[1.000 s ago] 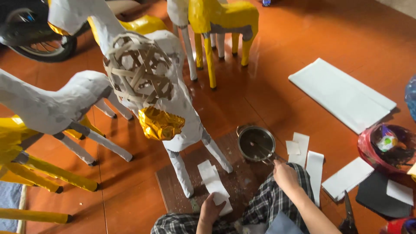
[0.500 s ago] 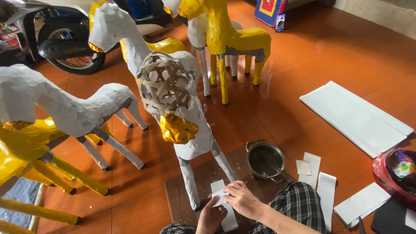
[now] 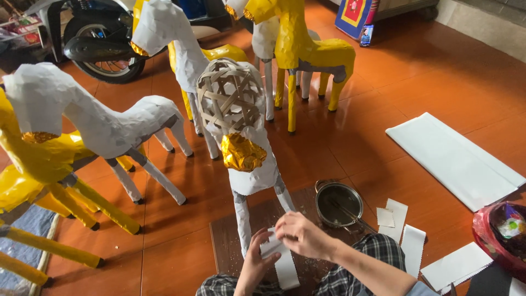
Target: Applying glue-soaked paper strips to a horse-shaped figure to create paper mache.
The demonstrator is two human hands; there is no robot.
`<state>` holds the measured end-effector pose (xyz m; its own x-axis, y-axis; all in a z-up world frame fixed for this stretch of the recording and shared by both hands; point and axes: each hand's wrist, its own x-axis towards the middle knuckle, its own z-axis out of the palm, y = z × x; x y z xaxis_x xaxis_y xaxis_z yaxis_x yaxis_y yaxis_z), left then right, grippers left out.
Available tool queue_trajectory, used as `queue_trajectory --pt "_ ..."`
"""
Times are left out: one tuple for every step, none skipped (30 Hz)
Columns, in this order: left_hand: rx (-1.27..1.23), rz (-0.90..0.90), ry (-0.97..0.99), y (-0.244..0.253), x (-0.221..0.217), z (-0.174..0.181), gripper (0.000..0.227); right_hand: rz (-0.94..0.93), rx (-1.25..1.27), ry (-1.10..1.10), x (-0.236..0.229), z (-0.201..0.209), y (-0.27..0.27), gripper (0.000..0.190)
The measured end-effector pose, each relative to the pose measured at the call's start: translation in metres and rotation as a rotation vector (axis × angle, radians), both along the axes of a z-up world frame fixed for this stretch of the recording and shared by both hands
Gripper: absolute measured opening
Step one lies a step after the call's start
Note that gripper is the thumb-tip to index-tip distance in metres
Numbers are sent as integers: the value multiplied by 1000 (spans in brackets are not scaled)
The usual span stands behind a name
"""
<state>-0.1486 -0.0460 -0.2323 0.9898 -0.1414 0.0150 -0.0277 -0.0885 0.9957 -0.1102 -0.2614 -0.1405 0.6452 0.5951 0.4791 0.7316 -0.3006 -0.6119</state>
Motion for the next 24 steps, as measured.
queue_trajectory --pt "-2 7 2 2 0 1 76 7 -2 2 5 5 -3 5" --pt "14 -7 89 4 0 1 61 22 82 52 11 11 -6 6" --pt "30 -22 174 6 1 2 47 37 167 100 17 17 -8 7" --pt "27 -14 175 15 1 -9 47 44 165 102 20 25 -16 7" --pt "2 66 262 25 4 -20 41 36 263 136 24 35 -24 6" --pt "-24 145 350 34 5 -31 36 27 360 171 29 44 -32 7" --pt "-26 153 347 46 6 -27 36 35 359 170 29 51 -39 7" --pt "-107 179 234 58 6 -23 22 18 408 201 28 58 -46 6" --pt "-187 206 122 69 5 -19 11 0 455 235 27 65 -54 7" --pt "-189 215 120 73 6 8 11 9 453 237 26 76 -56 7" --pt "-241 225 -3 77 6 34 13 13 485 228 25 87 -58 9" --pt "-292 234 -126 82 6 61 17 16 517 220 23 98 -59 11" --pt "-293 246 -131 81 4 82 17 30 514 220 25 101 -61 11" --pt "-249 229 -203 81 2 103 17 22 543 141 27 104 -63 12" --pt "-202 213 -277 82 1 125 17 18 573 59 29 108 -64 13" --pt "-201 227 -284 81 1 142 17 33 572 58 35 106 -70 13" --pt "-232 187 -354 80 1 158 17 -54 577 -1 41 105 -75 14" --pt "-261 146 -424 78 1 175 18 -141 583 -58 48 103 -80 16" --pt "-258 156 -430 77 3 192 18 -130 585 -59 52 112 -80 16" --pt "-276 166 -482 75 6 210 17 -190 599 -70 57 121 -80 16" --pt "-295 174 -531 73 8 226 16 -255 611 -79 59 129 -81 16" --pt "-294 181 -533 73 14 247 16 -248 612 -78 64 153 -77 16" --pt "-222 230 -608 72 21 267 15 -161 761 21 67 176 -74 9" --pt "-149 278 -681 72 27 287 14 -73 908 122 71 199 -70 6"
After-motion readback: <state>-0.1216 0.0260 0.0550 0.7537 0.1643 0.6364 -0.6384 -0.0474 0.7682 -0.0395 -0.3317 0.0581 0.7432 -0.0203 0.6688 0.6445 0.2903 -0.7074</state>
